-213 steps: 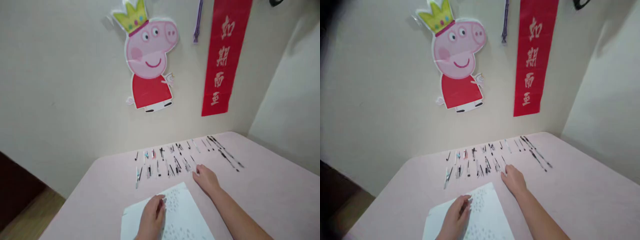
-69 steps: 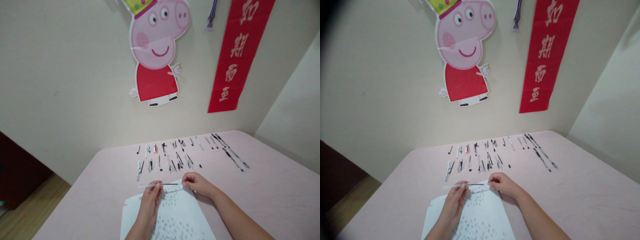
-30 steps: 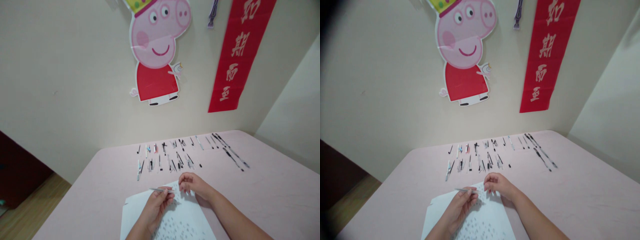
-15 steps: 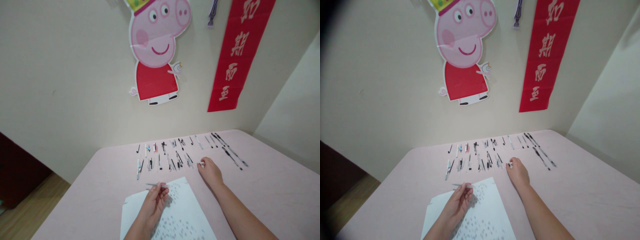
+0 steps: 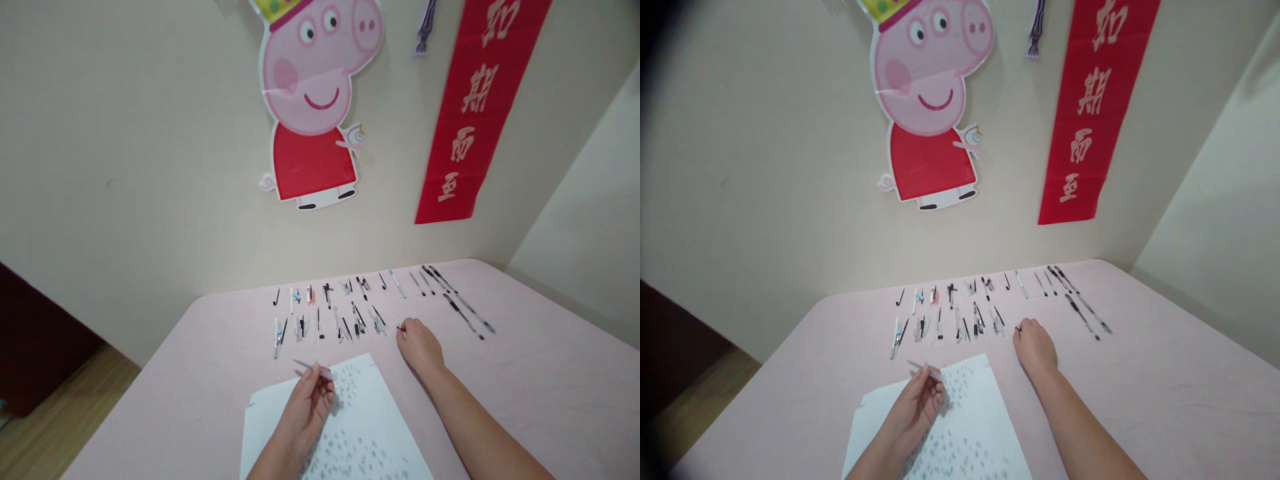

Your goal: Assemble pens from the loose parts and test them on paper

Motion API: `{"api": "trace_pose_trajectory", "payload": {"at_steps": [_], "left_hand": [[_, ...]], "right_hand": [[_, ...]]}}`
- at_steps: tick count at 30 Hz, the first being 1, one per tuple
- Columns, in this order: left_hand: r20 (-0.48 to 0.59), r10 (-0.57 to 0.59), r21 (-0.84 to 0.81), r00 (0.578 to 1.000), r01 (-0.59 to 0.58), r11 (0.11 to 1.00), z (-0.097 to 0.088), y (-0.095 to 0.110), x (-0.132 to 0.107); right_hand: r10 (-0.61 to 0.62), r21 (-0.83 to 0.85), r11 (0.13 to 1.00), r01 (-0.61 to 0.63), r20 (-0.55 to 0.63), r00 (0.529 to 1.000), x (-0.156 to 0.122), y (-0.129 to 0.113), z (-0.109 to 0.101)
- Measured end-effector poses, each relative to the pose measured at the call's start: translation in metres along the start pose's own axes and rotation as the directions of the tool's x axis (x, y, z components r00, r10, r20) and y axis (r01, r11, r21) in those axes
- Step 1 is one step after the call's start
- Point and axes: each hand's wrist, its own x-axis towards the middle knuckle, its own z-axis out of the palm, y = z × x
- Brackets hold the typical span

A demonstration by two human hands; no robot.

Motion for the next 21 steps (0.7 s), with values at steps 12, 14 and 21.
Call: {"api": "trace_pose_trajectory", "payload": {"at_steps": [12,14,21], "left_hand": [[-0.058,0.008,-0.049,0.998,-0.011,0.999,0.003,0.001,0.001],[-0.093,0.019,-0.050,0.996,-0.023,0.998,0.004,0.002,0.001],[-0.121,0.048,-0.032,0.992,-0.052,0.998,0.007,0.003,0.001]], "right_hand": [[-0.350,0.589,0.725,0.357,-0.130,0.927,-0.027,-0.048,-0.006],[-0.420,0.655,0.642,0.398,-0.134,0.898,-0.037,-0.061,-0.006],[-0.485,0.757,0.531,0.380,-0.095,0.869,-0.057,-0.082,-0.013]]}}
